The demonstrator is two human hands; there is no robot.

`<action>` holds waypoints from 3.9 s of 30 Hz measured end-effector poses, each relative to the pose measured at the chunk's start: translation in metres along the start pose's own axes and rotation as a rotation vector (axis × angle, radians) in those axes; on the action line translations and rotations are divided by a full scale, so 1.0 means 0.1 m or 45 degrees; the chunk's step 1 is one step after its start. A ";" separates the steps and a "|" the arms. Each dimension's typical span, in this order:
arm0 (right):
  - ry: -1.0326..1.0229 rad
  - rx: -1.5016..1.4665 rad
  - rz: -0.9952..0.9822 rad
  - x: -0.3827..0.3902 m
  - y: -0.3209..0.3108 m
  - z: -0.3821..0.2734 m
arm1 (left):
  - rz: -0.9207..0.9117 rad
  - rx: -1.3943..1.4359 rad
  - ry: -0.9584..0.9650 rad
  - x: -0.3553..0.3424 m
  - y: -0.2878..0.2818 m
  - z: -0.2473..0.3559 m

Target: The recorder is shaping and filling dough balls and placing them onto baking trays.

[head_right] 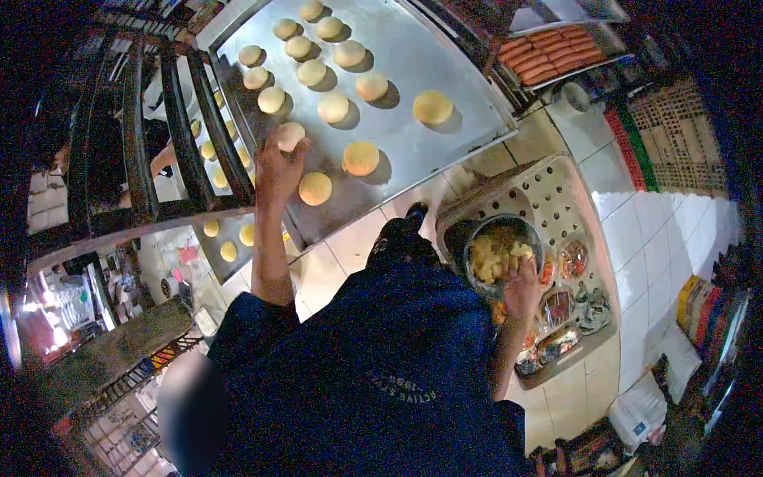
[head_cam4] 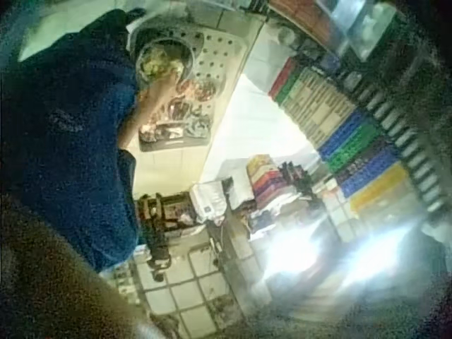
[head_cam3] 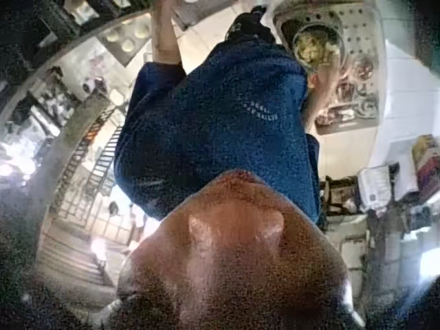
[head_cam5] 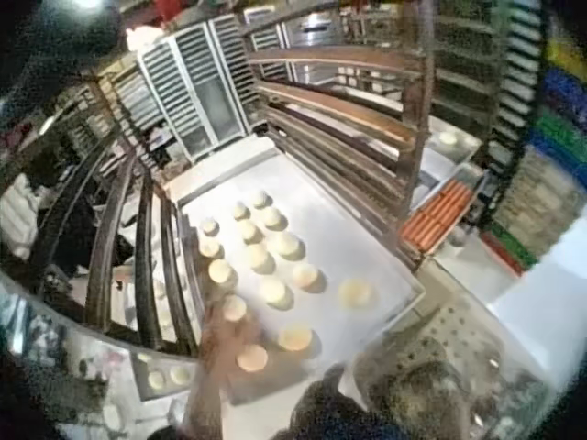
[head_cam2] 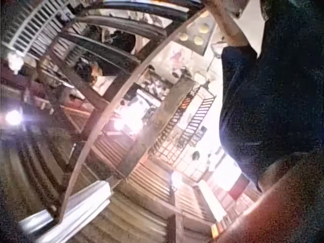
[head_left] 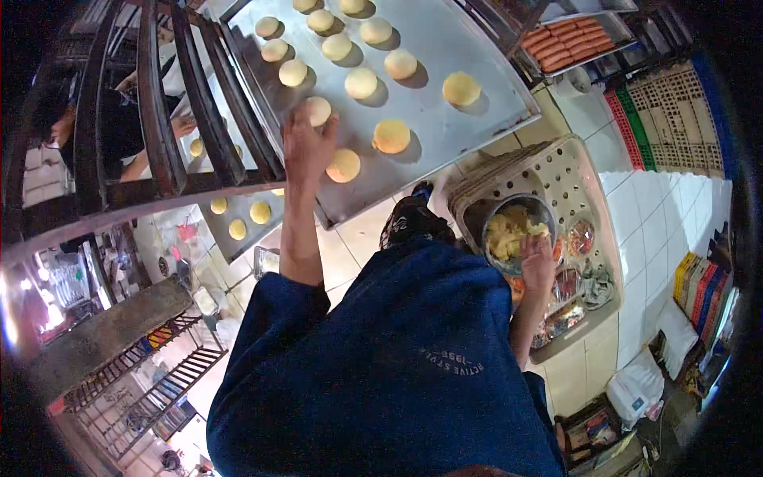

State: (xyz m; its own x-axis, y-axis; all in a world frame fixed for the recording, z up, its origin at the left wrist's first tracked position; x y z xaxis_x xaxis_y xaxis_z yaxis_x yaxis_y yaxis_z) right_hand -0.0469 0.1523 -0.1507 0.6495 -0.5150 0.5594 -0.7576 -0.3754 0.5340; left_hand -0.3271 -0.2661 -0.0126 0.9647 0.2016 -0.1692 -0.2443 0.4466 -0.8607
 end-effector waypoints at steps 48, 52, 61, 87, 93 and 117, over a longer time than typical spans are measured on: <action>-1.642 1.786 -0.464 1.74 0.63 -0.96 | -1.807 2.025 -0.882 2.83 0.28 2.34; -1.258 1.000 -0.619 1.59 0.44 -0.88 | -1.934 2.192 -0.885 2.80 0.26 2.30; -0.764 0.585 -0.705 1.61 0.65 -1.08 | -1.911 1.242 0.161 2.72 0.20 2.19; -0.703 0.865 -0.782 1.36 0.87 -1.10 | -2.312 1.153 0.175 2.56 0.20 2.16; -0.462 0.640 -0.444 1.35 0.91 -1.12 | -2.277 1.045 0.345 2.53 0.19 2.20; -0.877 0.970 -0.610 1.53 0.85 -0.91 | -2.299 1.656 -0.497 2.57 0.23 2.10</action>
State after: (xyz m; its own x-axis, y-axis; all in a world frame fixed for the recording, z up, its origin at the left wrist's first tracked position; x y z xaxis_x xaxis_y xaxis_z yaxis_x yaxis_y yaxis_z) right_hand -0.0056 0.1120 0.0384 0.8878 -0.4180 -0.1926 -0.4355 -0.8984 -0.0577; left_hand -0.1055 -0.0212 0.0254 0.1611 -0.9067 0.3897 0.5159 0.4140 0.7500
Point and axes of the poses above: each hand's wrist, its own x-axis away from the middle knuckle, its own y-axis out of the palm, z = x × y, the point moved 1 cm from there along -x, towards the middle knuckle, and after that the axes turned 10 degrees about -y, right-handed, at the moved point
